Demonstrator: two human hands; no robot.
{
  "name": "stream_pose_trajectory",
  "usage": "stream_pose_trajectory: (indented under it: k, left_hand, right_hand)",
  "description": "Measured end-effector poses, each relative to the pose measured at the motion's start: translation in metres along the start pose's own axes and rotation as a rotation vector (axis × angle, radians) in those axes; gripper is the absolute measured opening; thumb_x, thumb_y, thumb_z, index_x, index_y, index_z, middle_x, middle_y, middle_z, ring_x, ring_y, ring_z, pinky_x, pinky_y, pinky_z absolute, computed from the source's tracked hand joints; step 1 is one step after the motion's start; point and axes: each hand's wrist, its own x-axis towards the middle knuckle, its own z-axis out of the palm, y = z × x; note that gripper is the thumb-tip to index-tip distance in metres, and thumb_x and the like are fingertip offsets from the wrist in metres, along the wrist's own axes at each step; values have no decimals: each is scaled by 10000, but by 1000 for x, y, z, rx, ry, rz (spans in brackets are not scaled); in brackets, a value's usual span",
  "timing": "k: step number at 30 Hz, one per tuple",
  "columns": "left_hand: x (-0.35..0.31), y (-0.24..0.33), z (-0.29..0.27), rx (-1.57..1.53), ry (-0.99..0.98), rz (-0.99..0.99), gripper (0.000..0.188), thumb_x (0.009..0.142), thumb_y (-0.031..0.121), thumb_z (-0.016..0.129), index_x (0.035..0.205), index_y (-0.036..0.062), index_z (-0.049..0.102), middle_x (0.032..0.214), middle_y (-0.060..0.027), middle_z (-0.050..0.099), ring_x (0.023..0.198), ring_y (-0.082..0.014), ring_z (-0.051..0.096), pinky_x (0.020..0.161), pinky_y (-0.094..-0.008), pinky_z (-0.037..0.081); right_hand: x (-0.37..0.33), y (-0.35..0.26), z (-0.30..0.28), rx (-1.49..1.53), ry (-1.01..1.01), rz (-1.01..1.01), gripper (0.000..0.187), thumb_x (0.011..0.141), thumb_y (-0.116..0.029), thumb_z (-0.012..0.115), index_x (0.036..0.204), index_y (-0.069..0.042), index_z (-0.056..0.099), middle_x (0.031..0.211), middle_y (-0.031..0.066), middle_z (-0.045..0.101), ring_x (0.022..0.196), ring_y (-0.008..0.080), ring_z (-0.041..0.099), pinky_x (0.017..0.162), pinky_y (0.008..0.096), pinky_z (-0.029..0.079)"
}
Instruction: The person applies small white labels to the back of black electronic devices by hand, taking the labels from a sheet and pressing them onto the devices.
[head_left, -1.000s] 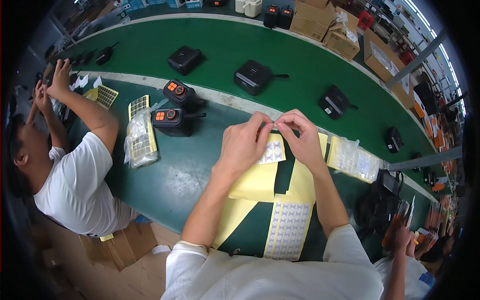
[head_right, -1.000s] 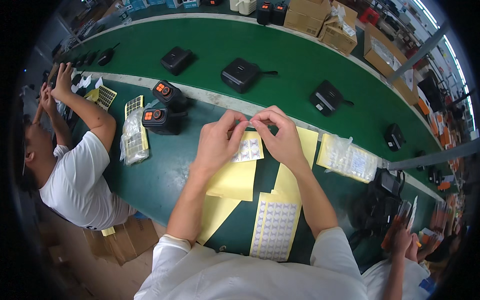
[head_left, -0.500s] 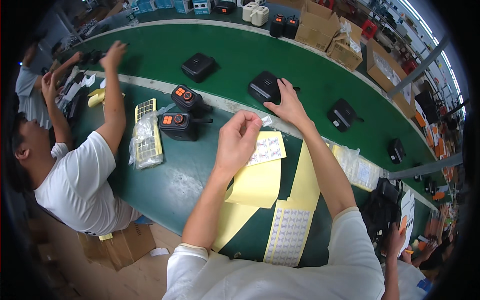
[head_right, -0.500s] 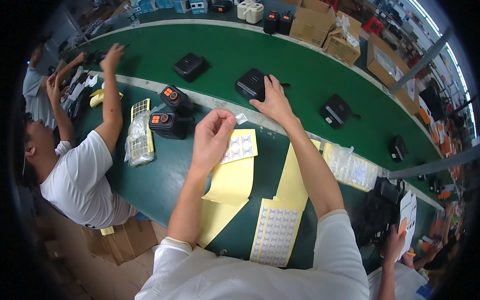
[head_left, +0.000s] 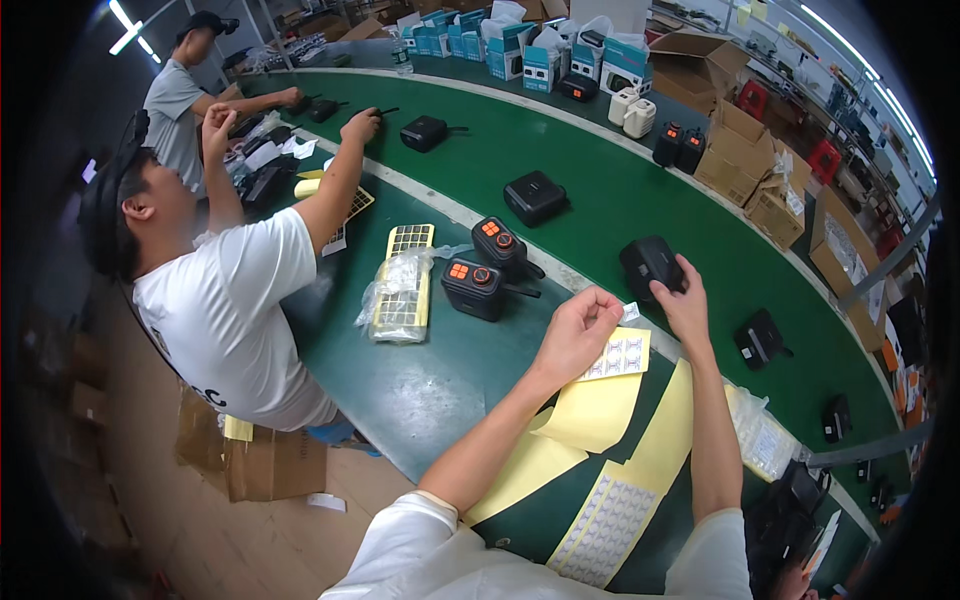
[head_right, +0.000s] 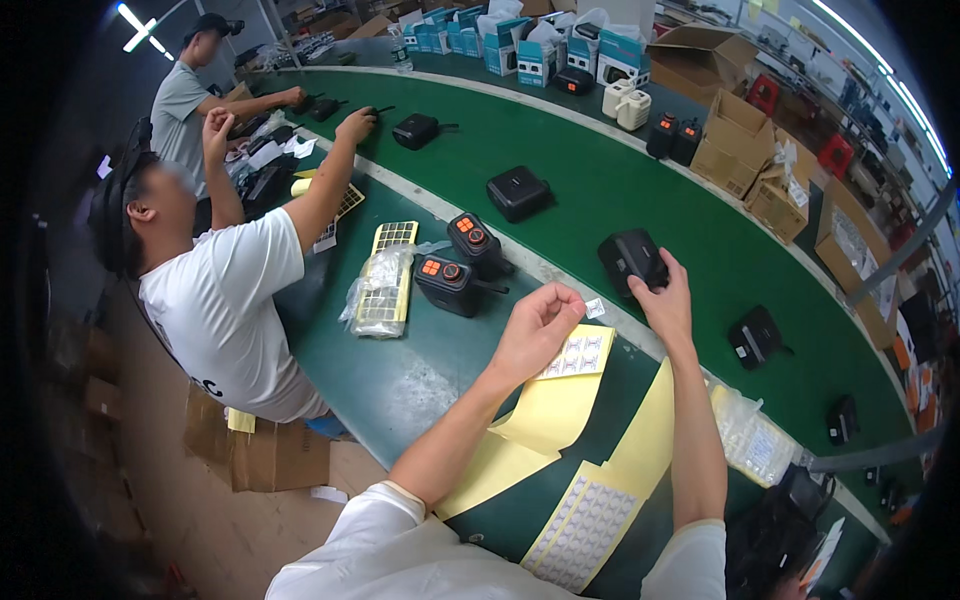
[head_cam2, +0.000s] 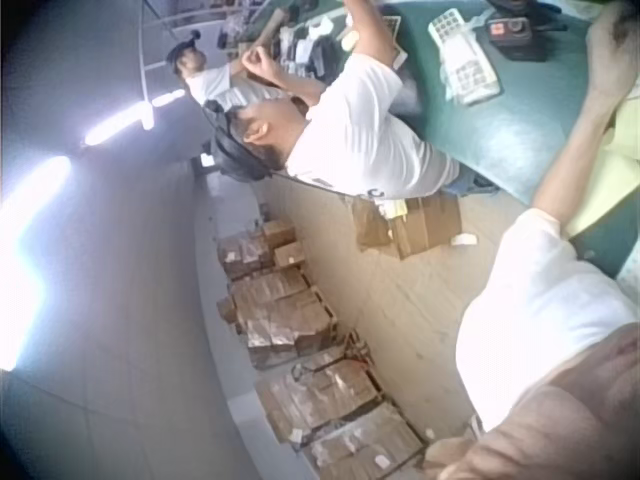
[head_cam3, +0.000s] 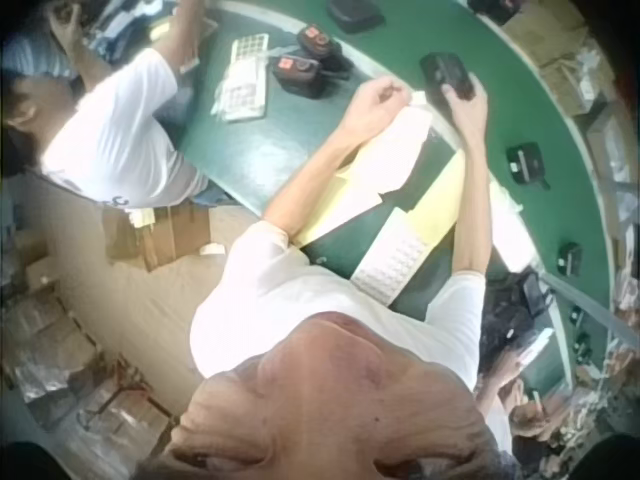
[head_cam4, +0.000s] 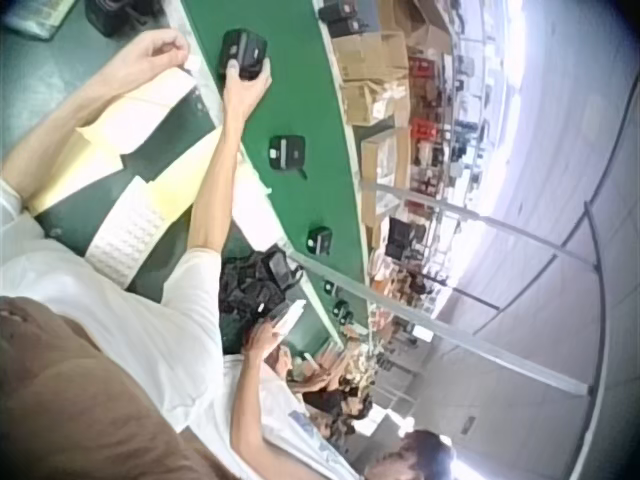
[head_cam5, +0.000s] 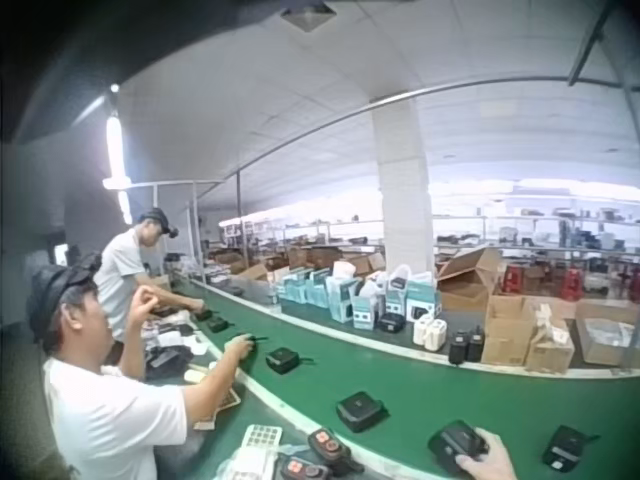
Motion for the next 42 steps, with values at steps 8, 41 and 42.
stream_pose_trajectory:
  k: [8, 41, 42]
  left_hand:
    - [-6, 17, 13, -32, -38, -22, 39, 914, 64, 579, 931, 31, 567, 713, 45, 555, 601, 3, 473, 512, -165, 360]
    - [-5, 3, 24, 18, 50, 51, 106, 909, 77, 597, 870, 17, 518, 682, 19, 559, 557, 2, 473, 465, -168, 349]
    - [-4, 2, 24, 32, 52, 49, 108, 908, 78, 598, 867, 18, 518, 675, 21, 555, 552, 3, 469, 461, -169, 346]
  right_hand:
    - [-76, -40, -11, 966, -39, 104, 617, 817, -111, 675, 1334, 52, 379, 1324, 198, 443, 1190, 228, 476, 981, 335, 407]
    - [-103, -45, -4, 872, 72, 28, 581, 802, -88, 679, 1302, -9, 393, 1156, 141, 538, 1013, 159, 552, 894, 295, 446]
    - [-103, -44, -3, 861, 74, 23, 580, 802, -87, 678, 1301, -10, 395, 1158, 141, 536, 1020, 162, 549, 900, 300, 442]
